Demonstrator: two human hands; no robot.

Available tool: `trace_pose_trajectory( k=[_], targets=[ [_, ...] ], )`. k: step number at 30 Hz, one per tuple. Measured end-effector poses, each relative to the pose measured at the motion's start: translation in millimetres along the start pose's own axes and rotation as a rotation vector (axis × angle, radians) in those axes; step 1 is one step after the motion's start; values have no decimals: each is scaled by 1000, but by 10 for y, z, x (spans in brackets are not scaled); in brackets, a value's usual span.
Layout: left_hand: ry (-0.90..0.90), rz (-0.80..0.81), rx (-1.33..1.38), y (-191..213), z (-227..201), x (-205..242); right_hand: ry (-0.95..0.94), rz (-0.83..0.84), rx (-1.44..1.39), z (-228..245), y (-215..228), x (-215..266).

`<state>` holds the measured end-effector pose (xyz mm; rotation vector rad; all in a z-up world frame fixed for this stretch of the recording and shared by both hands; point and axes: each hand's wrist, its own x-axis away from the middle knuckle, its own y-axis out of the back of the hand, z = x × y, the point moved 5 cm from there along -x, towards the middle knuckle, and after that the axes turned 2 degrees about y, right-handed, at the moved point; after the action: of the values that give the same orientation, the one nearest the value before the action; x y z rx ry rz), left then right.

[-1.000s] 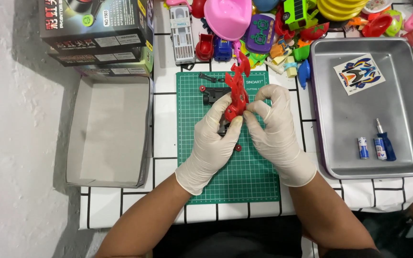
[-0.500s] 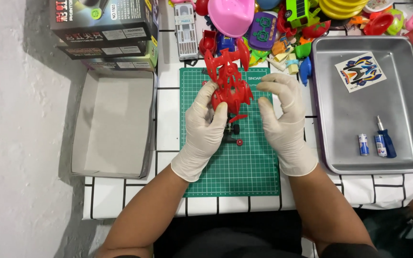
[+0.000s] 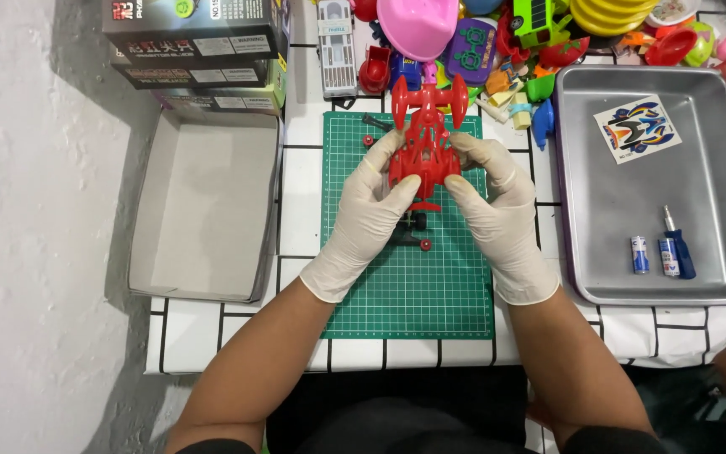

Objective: The person assembles a red and black toy vehicle on a green cutting mat. They attach red wheels to the black chassis, insert a small motor, and secure a red body shell onto the frame. The person uses a screwdriver to tighten components and ensures the parts are properly aligned.

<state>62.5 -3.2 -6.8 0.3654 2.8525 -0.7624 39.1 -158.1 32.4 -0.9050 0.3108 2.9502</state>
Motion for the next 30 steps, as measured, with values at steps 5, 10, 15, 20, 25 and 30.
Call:
trace_pose_trajectory(
  k=[5, 10, 15, 20, 25, 30],
  targets=[
    [-1, -19, 5, -26, -4, 19, 11, 16, 8, 27, -8, -7],
    [-26, -43, -59, 27, 1, 12, 8, 66, 18, 10, 6, -7],
    [-2, -67, -111, 80, -24, 21, -4, 139, 9, 20, -5, -25],
    [-3, -60, -127, 29, -76, 17, -7, 165, 17, 25, 5, -24],
    [-24, -63, -228, 15, -63, 24, -22, 172, 28, -67, 40, -16],
    [-49, -51, -315, -12, -111, 31, -22, 170, 77, -28, 74, -31]
  ],
)
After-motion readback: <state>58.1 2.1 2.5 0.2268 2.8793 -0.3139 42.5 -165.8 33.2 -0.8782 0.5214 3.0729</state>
